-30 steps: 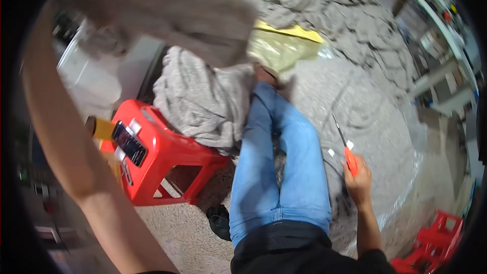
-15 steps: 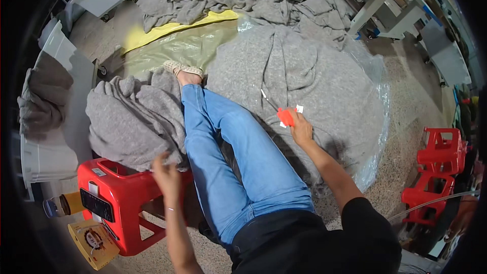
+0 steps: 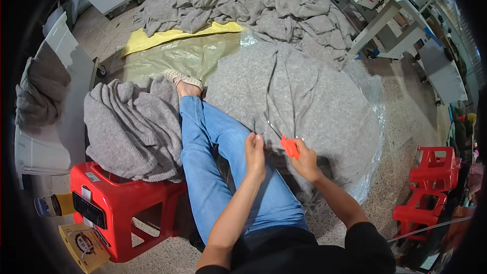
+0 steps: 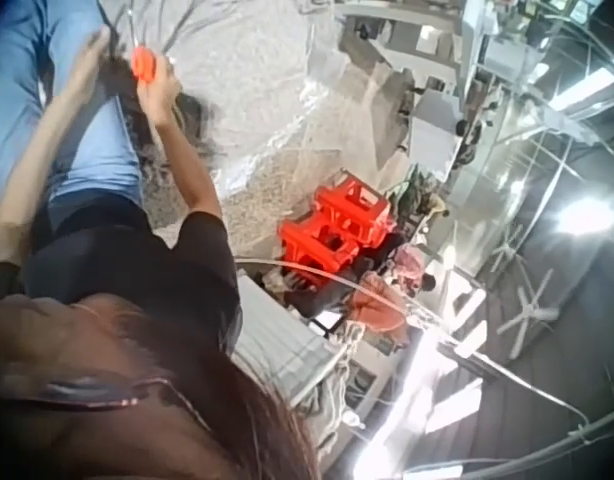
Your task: Trimming excess threads and edges from a large piece of grey fabric using scissors.
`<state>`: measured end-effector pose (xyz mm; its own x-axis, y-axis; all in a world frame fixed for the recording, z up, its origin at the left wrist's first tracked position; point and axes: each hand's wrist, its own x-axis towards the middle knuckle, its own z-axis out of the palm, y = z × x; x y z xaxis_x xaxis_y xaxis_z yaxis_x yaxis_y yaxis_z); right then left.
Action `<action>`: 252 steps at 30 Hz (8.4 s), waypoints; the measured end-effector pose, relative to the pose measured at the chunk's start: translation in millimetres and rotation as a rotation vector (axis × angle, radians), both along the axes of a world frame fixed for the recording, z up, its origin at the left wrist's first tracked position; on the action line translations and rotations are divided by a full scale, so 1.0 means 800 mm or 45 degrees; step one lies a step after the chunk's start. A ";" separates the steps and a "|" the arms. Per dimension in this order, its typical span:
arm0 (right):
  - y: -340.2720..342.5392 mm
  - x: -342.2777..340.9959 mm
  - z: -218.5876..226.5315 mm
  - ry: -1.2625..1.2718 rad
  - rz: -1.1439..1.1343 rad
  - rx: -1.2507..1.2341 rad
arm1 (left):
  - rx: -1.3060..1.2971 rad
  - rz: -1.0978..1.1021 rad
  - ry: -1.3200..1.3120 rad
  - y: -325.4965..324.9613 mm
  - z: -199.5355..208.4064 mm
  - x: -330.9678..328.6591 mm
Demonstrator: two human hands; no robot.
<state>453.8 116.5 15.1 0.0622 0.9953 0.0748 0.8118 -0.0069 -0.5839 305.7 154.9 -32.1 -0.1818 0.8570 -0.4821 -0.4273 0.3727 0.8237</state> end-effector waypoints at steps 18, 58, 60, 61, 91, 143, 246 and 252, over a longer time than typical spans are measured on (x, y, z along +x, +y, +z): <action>-0.233 -0.107 0.109 -0.039 0.719 -0.625 | -0.101 -0.384 -0.223 -0.189 0.031 -0.167; -0.134 -0.082 0.165 -0.687 0.601 -0.123 | 0.454 0.003 1.001 -0.138 0.000 -0.142; -0.134 -0.083 0.169 -0.656 0.609 -0.155 | 0.442 0.070 0.930 -0.139 -0.007 -0.144; -0.134 -0.084 0.170 -0.626 0.613 -0.188 | 0.375 0.041 0.911 -0.138 -0.016 -0.145; -0.051 -0.004 -0.042 0.660 0.034 -0.740 | 1.095 -0.767 1.413 -0.147 0.073 -0.101; -0.226 -0.073 0.121 -0.153 0.451 -0.362 | -0.123 -0.208 -0.199 -0.252 0.000 -0.157; -0.128 -0.044 0.103 -0.310 0.283 -0.160 | -0.208 -0.122 -0.404 -0.214 0.046 -0.228; -0.192 -0.082 0.126 -0.233 0.561 -0.273 | 0.020 -0.179 -0.357 -0.247 0.026 -0.205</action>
<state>388.2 -37.5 115.8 -0.3611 0.9182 -0.1628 0.8532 0.2549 -0.4551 141.9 -42.7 -11.5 0.0771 0.8723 -0.4829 -0.5836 0.4322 0.6875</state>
